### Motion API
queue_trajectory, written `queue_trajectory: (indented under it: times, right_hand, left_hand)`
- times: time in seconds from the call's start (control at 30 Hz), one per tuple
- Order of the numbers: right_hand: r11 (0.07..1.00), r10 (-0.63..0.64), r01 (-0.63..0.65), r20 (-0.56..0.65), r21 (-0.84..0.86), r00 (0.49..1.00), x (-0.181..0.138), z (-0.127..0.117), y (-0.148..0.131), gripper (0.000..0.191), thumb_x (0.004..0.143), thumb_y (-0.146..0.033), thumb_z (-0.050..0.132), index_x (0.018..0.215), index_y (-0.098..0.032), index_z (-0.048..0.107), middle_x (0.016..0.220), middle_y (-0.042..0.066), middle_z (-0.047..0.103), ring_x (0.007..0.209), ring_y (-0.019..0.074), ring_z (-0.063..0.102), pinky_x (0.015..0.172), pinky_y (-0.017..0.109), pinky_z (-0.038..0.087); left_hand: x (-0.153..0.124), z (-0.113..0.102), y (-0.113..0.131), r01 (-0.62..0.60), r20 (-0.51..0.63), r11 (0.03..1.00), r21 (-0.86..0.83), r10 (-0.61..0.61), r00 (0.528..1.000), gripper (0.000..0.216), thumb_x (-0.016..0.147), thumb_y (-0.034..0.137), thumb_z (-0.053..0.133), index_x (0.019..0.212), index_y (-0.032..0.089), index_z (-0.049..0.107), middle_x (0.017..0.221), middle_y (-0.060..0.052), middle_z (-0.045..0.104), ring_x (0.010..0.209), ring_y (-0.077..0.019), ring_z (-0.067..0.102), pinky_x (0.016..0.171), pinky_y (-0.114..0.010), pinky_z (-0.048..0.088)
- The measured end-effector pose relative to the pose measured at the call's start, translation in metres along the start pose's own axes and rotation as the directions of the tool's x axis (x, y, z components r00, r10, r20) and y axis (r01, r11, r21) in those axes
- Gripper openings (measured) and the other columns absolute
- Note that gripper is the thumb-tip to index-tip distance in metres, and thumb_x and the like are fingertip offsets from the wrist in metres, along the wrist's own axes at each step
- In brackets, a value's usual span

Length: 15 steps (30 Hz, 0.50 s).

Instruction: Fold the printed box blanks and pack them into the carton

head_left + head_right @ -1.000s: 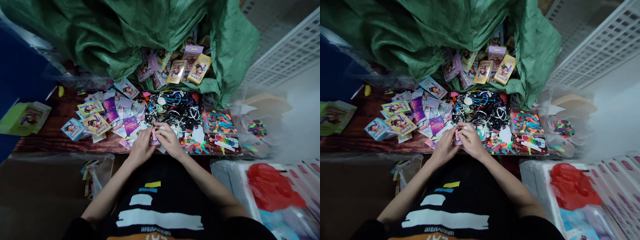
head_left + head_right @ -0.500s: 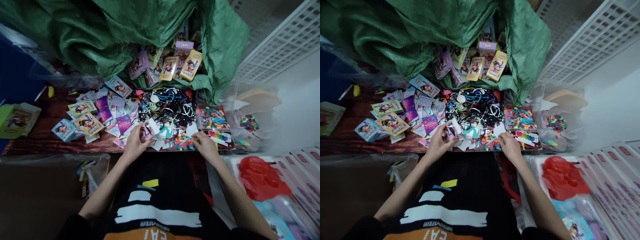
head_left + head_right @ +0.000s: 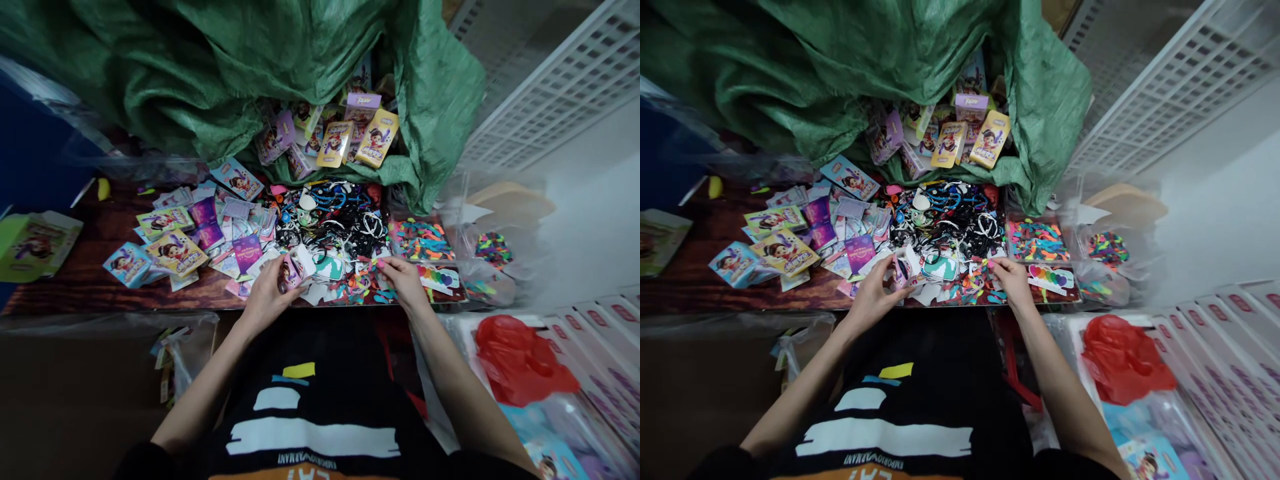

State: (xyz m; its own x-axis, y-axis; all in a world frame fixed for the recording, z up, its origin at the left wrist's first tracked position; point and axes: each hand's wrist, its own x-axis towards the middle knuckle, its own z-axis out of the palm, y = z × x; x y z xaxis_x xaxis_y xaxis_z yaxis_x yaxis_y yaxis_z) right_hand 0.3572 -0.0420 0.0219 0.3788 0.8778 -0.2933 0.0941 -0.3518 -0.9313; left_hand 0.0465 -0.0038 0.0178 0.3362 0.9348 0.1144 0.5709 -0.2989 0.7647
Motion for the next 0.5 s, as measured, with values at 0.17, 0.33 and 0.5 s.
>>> queue_trajectory:
  times: [0.17, 0.33, 0.5]
  right_hand:
    - [0.961, 0.102, -0.125, 0.107, 0.246, 0.989, 0.001, 0.013, -0.027, 0.037, 0.051, -0.042, 0.086, 0.067, -0.019, 0.063, 0.046, -0.007, 0.045, 0.041, 0.005, 0.033, 0.037, 0.018, 0.017]
    - [0.935, 0.106, -0.153, 0.16, 0.32, 0.981, 0.004, 0.029, -0.039, 0.035, 0.05, -0.038, 0.086, 0.064, -0.019, 0.061, 0.056, -0.003, 0.056, 0.044, 0.0051, 0.037, 0.037, 0.018, 0.019]
    - [0.981, 0.038, -0.058, 0.114, 0.184, 0.993, 0.009, 0.041, -0.041, 0.036, 0.055, -0.046, 0.084, 0.07, -0.018, 0.068, 0.055, -0.001, 0.059, 0.043, 0.0055, 0.031, 0.039, 0.02, 0.016]
  left_hand:
    - [0.002, -0.001, -0.001, 0.007, 0.014, 0.999, -0.034, -0.006, 1.0, 0.069, 0.078, 0.033, 0.075, 0.138, 0.023, 0.044, 0.129, -0.011, 0.061, 0.118, -0.0282, 0.06, 0.099, -0.042, 0.049]
    - [0.005, 0.001, -0.005, 0.0, 0.041, 0.999, 0.046, -0.002, 0.999, 0.071, 0.077, 0.034, 0.077, 0.137, 0.018, 0.043, 0.129, -0.014, 0.06, 0.118, -0.0307, 0.059, 0.098, -0.045, 0.05]
    - [0.007, 0.001, 0.0, -0.059, 0.06, 0.991, 0.122, 0.052, 0.997, 0.066, 0.079, 0.029, 0.075, 0.136, 0.018, 0.043, 0.127, -0.014, 0.06, 0.117, -0.0303, 0.059, 0.097, -0.044, 0.05]
